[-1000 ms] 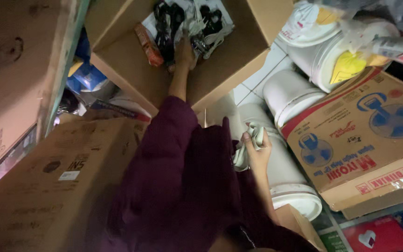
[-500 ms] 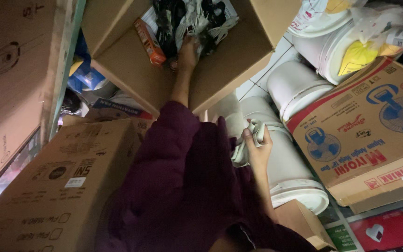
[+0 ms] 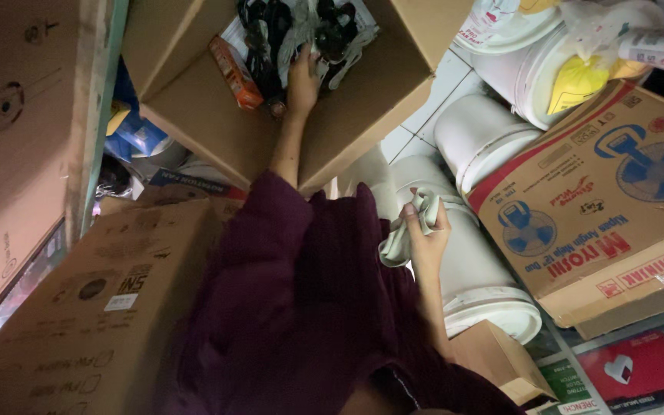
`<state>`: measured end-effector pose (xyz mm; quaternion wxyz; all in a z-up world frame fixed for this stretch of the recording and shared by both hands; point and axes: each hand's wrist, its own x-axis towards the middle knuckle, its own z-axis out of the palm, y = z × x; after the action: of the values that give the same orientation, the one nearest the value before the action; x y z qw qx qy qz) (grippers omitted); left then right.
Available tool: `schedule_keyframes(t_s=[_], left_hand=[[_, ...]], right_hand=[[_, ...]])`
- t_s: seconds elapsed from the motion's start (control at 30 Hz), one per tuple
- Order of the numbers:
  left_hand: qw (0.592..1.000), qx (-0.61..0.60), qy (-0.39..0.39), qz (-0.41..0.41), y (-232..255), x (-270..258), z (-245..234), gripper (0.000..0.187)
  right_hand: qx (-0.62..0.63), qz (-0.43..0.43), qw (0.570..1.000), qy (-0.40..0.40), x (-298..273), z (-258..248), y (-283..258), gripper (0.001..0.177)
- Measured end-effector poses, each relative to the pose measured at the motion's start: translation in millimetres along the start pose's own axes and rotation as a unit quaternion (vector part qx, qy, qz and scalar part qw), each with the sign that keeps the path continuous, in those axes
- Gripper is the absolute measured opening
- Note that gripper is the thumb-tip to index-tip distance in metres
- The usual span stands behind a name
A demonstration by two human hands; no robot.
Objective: The person wipes white cables and small black electronic components using a cloth, pulling them out of a box and then returning them.
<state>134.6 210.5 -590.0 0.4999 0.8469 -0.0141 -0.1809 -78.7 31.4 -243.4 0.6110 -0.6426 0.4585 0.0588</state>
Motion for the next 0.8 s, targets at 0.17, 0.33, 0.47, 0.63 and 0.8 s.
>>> schedule_keyframes(t_s=[0.17,0.33,0.47,0.63,0.8], left_hand=[[0.984,0.011,0.091,0.154,43.9,12.5,-8.2,0.034],[0.936,-0.346,0.039,0.06,113.3,-11.8,-36.7,0.043],[0.748,-0.654,0.113,-0.024,205.6,-23.2,-47.3,0.045],[0.648,-0.742,-0.007,-0.173,354.0,-65.4,-81.7,0.045],[0.668,-0.719,-0.13,-0.145,458.9,-120.8,-98.3,0.036]], right_hand=[[0.051,0.022,0.998,0.024,0.8,-7.0,-9.4,0.03],[0.24,-0.086,0.967,0.009,-0.2,-15.0,-22.9,0.049],[0.372,-0.098,0.923,-0.005,-0.8,-28.2,-38.0,0.041],[0.274,-0.055,0.959,0.051,-4.0,-53.7,-49.8,0.023],[0.361,-0.093,0.928,0.001,-7.5,-73.7,-82.3,0.036]])
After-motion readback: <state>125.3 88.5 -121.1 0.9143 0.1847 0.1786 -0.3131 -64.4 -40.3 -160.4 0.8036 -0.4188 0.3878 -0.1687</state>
